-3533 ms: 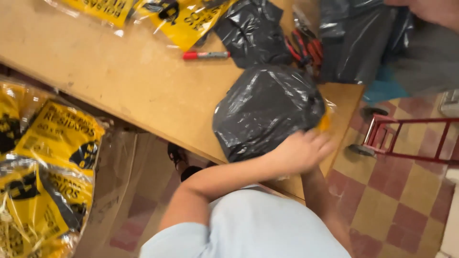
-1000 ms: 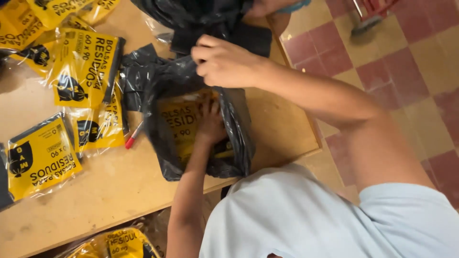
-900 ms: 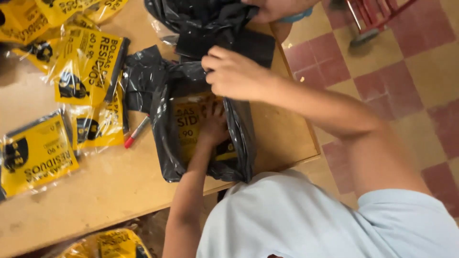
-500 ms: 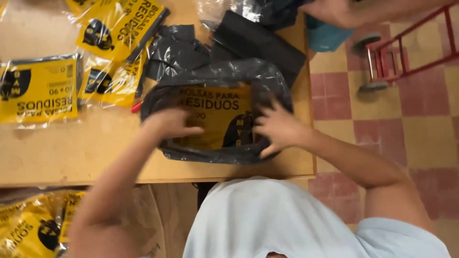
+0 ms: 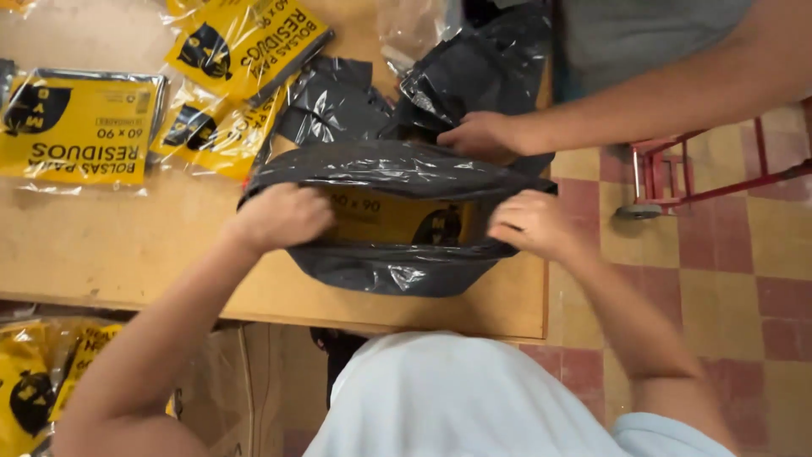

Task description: Packing yellow trash bag retail units into a large black plastic bag for bulk storage or shipping.

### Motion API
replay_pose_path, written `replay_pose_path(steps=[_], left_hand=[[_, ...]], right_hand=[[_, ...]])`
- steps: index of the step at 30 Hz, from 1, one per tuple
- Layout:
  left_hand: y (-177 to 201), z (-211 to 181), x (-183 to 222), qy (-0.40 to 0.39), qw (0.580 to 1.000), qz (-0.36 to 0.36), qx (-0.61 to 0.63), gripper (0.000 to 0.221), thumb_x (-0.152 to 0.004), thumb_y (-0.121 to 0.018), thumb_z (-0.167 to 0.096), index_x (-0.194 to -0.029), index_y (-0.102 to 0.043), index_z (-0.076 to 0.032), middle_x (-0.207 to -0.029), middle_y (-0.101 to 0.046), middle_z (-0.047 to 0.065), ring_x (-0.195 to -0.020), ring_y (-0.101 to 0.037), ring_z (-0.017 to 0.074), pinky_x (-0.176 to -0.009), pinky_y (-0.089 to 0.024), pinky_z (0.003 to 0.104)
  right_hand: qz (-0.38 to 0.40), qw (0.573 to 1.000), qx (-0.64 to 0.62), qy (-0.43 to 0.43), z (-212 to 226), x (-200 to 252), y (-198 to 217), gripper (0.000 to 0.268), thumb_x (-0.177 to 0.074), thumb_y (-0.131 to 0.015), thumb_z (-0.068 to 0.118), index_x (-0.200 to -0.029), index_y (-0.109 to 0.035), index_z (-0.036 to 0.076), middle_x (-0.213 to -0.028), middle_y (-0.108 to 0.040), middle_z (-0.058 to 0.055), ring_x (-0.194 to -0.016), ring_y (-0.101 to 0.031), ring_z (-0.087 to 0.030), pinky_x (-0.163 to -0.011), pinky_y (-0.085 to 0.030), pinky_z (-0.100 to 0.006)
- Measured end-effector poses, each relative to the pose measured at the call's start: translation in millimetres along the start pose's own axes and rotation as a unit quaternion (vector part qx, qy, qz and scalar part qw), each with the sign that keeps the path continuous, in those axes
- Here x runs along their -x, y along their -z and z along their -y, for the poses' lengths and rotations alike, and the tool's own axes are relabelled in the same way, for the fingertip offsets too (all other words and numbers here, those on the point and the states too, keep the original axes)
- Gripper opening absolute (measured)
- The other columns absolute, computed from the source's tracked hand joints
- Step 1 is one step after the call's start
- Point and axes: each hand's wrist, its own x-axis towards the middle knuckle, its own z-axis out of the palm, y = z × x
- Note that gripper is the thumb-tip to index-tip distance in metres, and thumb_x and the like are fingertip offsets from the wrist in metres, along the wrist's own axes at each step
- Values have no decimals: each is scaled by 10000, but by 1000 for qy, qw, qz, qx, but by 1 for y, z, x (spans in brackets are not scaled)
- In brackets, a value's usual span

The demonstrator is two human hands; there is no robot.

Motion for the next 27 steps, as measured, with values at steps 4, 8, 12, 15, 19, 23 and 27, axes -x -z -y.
replay_pose_path(steps=[4,8,12,15,19,23,27], left_hand=[[19,-8,-50,29,996,-57,-64,150,-944,-522,-139,-853,-635,-177,-906,-557,43,-1020,-545,298,-754,-499,385],[-37,-11,-41,214,964,155,14,773,-640,-724,-691,-1277,-604,-270,-1421,-528,-18,-1425,-341,334,-1027,-356,657],[-72,-16,-32,345,874,293,177,936,-639,-608,-852,-1393,-520,-306,-1418,-553,-17,-1419,-359,333,-1051,-304,694],[-84,-29,-46,390,879,198,190,727,-727,-668,-701,-1320,-603,-285,-1332,-639,0,-1358,-460,343,-1050,-331,697],[27,-61,-71,462,866,-158,108,381,-699,-815,-405,-1033,-679,-279,-974,-689,-63,-1143,-596,243,-855,-514,488],[102,-129,-7,535,771,-229,259,161,-998,-554,-233,-992,-618,-85,-901,-646,75,-830,-595,292,-767,-483,390],[119,-219,123,774,590,-130,188,143,-858,-630,-165,-952,-735,-142,-985,-750,51,-941,-666,274,-839,-501,394]], right_hand=[[-129,991,15,36,45,-57,-42,214,-930,-687,434,-879,-734,232,-912,-727,48,-846,-686,-176,-728,-526,-326],[33,995,63,-65,35,-69,-92,644,-766,-680,624,-1288,-583,260,-1391,-520,-31,-1273,-491,-405,-961,-421,-564],[186,965,21,-184,14,-52,-123,917,-628,-872,488,-1432,-488,271,-1515,-402,-114,-1253,-471,-578,-1013,-461,-610],[253,948,21,-191,16,-57,-101,859,-706,-853,424,-1440,-484,170,-1519,-395,-209,-1353,-428,-510,-1108,-313,-645],[113,987,20,-108,64,-52,-46,600,-792,-825,281,-1317,-636,58,-1263,-620,-233,-1200,-591,-432,-1012,-469,-533],[-78,988,-108,-75,117,-51,-30,130,-983,-662,-82,-1105,-667,-37,-1073,-661,-168,-1003,-631,-285,-928,-496,-362],[-50,954,-265,-130,188,-64,-77,119,-1009,-538,-66,-1021,-638,-3,-965,-649,-136,-886,-636,-198,-851,-511,-274]])
